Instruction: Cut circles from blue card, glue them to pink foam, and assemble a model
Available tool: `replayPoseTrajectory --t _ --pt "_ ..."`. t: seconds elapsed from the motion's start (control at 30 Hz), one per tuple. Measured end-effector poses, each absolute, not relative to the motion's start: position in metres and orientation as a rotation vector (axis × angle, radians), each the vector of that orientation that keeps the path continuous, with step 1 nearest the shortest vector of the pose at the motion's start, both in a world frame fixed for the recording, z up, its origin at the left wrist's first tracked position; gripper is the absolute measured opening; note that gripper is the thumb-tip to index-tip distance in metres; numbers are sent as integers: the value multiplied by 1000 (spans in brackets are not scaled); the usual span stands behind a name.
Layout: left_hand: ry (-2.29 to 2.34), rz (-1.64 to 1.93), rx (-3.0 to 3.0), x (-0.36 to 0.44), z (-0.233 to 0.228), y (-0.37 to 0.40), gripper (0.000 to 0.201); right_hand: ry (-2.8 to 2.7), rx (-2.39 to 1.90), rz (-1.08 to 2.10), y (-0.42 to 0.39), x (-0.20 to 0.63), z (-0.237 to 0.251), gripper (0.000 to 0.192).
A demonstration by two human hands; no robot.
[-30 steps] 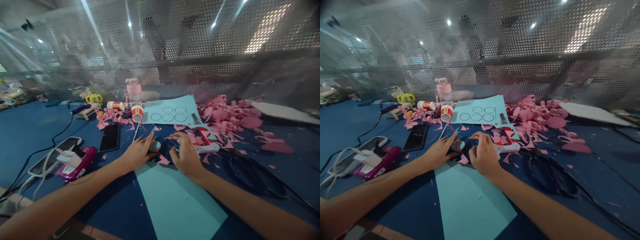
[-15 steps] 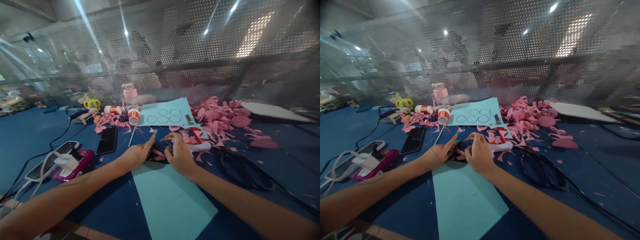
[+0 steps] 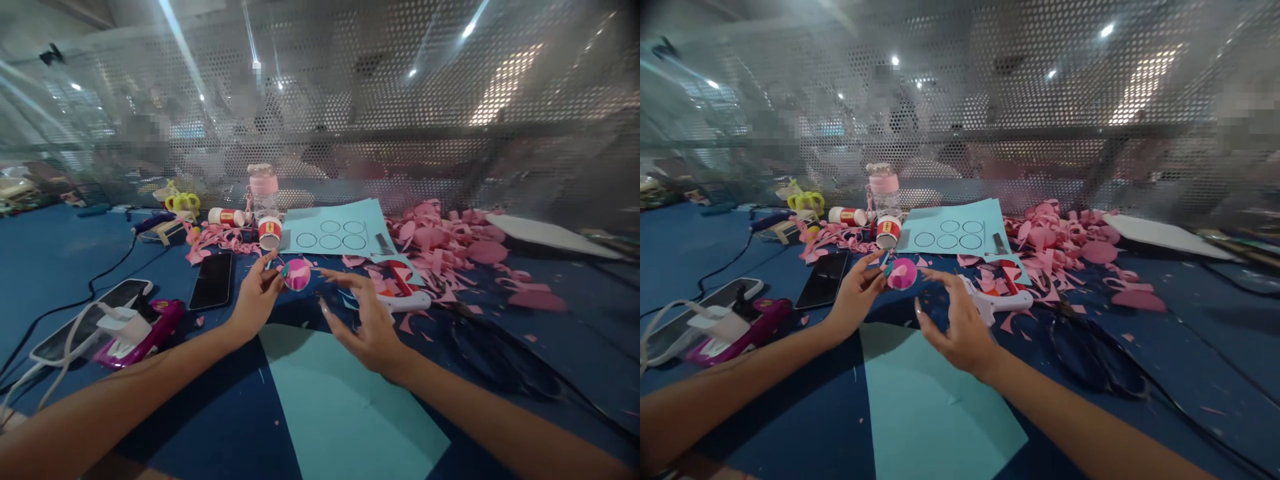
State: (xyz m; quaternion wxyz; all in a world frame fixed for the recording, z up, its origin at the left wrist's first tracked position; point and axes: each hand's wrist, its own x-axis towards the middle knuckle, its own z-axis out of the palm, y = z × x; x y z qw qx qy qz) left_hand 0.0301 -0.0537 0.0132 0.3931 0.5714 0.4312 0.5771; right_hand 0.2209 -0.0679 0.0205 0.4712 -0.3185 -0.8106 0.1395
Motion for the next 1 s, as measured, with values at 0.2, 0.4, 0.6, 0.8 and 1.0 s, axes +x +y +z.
replayPoseTrajectory --t 0.2,0.4,0.6,0.8,1.0 --pt "880 1361 1186 41 13 -59 62 -2062 -833 185 -67 216 20 53" --pt "852 1176 966 44 14 -62 50 -2052 -777 14 -63 217 22 12" --pt "922 1240 813 43 12 -57 34 -1904 -954 77 -58 219 28 10" --pt "914 1358 854 41 14 -56 38 -1924 -936 491 -55 223 41 41" --pt "814 1334 894 41 14 -60 47 -2243 -811 473 -62 219 48 24"
